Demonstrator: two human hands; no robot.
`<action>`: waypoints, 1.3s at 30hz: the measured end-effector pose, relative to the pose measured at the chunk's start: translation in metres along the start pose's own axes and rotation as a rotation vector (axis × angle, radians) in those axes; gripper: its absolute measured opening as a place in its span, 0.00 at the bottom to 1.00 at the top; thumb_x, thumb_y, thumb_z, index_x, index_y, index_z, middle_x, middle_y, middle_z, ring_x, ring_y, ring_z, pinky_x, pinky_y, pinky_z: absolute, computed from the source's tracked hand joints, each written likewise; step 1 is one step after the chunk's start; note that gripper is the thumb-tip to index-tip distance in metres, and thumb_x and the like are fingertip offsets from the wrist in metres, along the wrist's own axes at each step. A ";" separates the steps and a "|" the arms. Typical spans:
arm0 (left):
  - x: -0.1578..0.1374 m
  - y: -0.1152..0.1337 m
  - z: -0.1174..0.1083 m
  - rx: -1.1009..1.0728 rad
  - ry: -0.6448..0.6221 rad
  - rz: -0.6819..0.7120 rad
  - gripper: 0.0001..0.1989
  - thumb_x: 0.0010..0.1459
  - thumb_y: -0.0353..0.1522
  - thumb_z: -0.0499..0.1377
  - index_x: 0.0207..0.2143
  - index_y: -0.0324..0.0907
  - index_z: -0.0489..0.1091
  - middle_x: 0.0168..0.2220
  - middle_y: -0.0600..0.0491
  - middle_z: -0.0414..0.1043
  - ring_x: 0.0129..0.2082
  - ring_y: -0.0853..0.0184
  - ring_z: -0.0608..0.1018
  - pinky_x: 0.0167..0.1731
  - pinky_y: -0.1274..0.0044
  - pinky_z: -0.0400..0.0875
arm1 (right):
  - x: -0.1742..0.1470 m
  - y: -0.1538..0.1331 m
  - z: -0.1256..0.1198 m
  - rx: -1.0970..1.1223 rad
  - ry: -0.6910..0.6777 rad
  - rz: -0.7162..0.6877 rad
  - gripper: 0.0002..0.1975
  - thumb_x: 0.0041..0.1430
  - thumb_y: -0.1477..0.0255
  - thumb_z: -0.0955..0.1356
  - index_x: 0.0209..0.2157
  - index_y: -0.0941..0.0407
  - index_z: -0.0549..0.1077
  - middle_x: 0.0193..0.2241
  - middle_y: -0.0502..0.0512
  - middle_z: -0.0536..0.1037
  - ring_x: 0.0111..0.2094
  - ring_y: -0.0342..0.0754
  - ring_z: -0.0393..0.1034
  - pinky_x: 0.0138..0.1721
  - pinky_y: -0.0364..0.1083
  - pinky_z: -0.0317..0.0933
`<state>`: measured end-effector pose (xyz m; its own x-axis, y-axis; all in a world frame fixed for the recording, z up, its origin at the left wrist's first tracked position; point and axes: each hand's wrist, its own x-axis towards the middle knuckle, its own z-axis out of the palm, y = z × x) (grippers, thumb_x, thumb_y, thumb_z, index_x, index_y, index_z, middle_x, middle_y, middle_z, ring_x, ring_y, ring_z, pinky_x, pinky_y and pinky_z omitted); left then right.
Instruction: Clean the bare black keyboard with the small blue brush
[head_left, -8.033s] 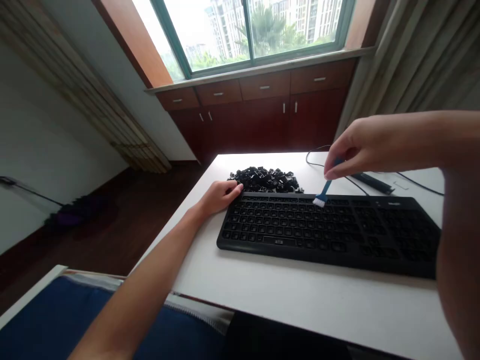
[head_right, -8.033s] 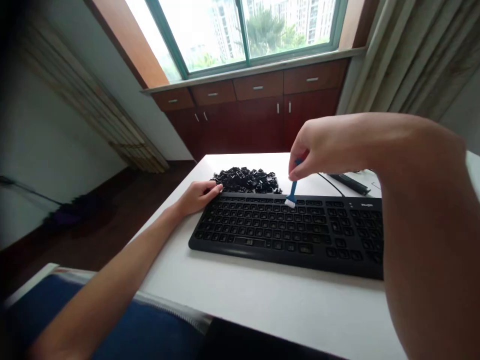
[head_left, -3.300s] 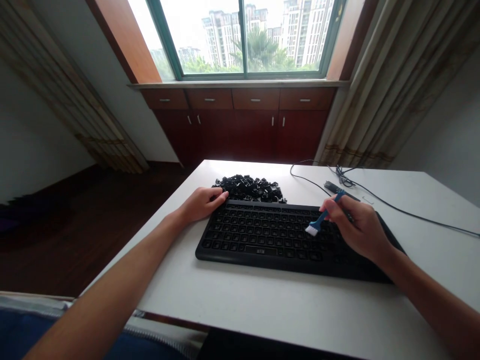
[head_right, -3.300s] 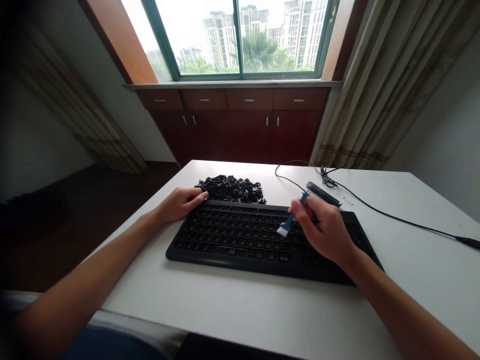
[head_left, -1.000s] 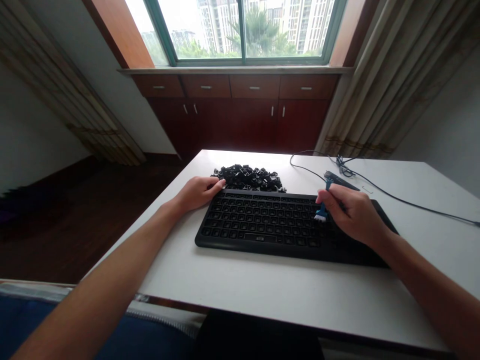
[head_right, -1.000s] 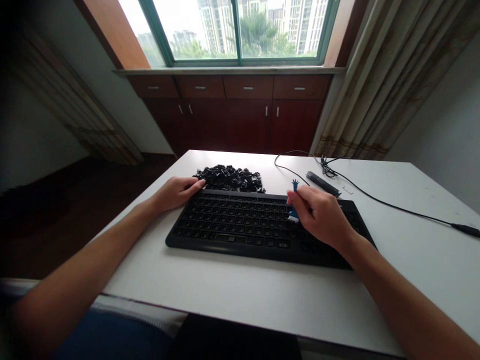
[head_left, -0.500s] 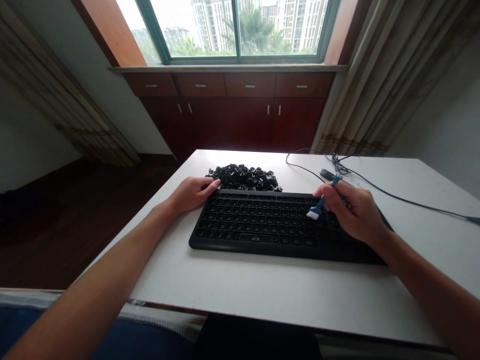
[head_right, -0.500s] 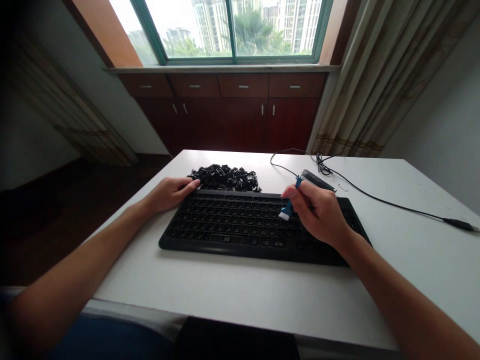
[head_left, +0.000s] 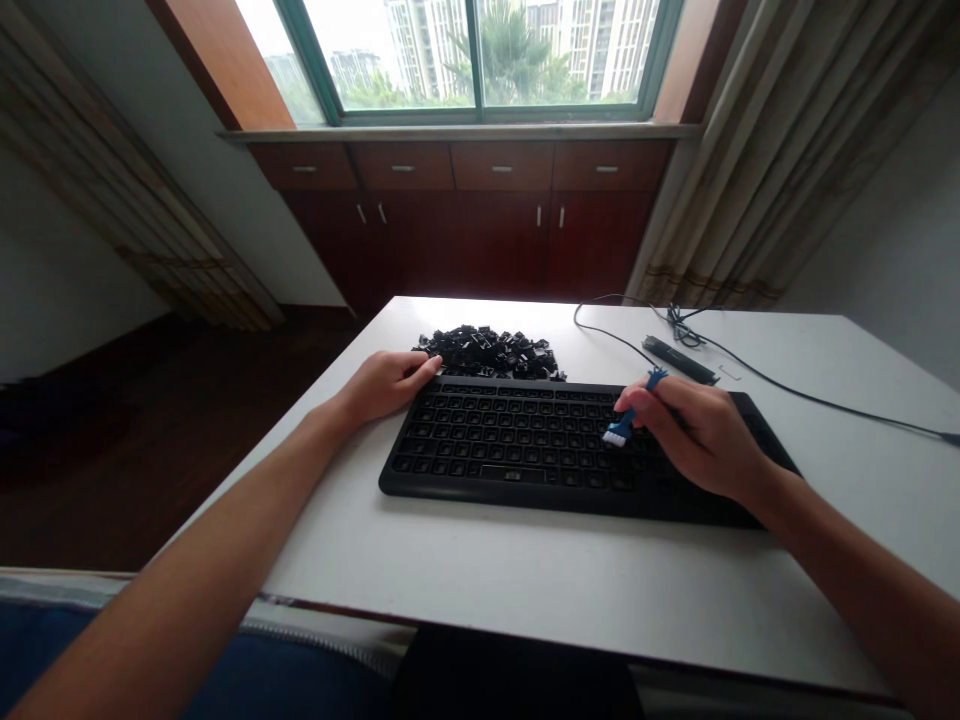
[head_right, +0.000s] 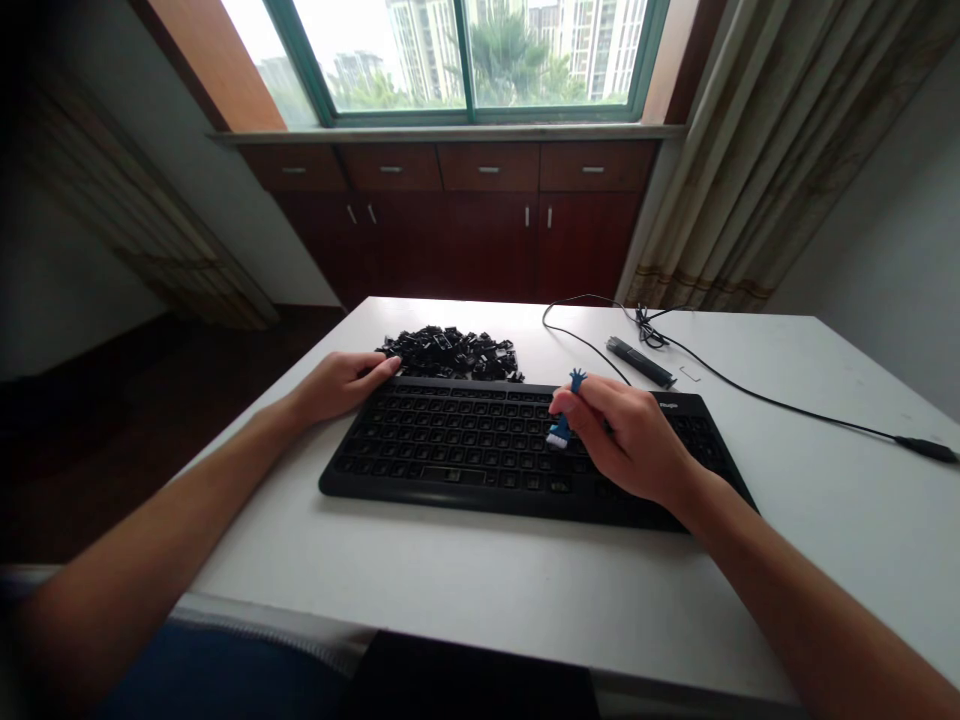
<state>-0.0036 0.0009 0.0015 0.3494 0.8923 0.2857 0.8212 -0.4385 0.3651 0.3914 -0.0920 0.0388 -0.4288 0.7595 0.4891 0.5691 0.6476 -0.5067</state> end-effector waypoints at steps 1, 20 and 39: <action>0.000 0.000 0.000 0.001 -0.001 -0.002 0.24 0.64 0.44 0.50 0.19 0.40 0.57 0.17 0.59 0.52 0.19 0.74 0.57 0.24 0.77 0.51 | 0.000 0.000 0.000 -0.001 0.008 -0.004 0.09 0.65 0.69 0.63 0.37 0.57 0.74 0.31 0.55 0.77 0.27 0.43 0.69 0.28 0.46 0.61; 0.004 -0.010 0.004 0.023 -0.075 -0.057 0.22 0.63 0.46 0.51 0.21 0.40 0.63 0.17 0.58 0.55 0.20 0.72 0.60 0.23 0.79 0.54 | 0.001 0.014 -0.003 0.095 0.009 -0.006 0.14 0.68 0.66 0.59 0.35 0.58 0.71 0.27 0.51 0.73 0.29 0.40 0.66 0.32 0.43 0.60; 0.002 -0.007 0.004 0.030 -0.061 -0.067 0.24 0.63 0.47 0.50 0.22 0.40 0.65 0.18 0.58 0.57 0.20 0.72 0.60 0.23 0.79 0.54 | 0.000 0.011 -0.002 0.138 -0.078 -0.041 0.14 0.68 0.67 0.60 0.34 0.58 0.71 0.24 0.49 0.71 0.25 0.39 0.64 0.30 0.43 0.58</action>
<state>-0.0069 0.0064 -0.0041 0.3195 0.9248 0.2067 0.8564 -0.3752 0.3548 0.3985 -0.0851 0.0345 -0.5063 0.7310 0.4575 0.4506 0.6766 -0.5824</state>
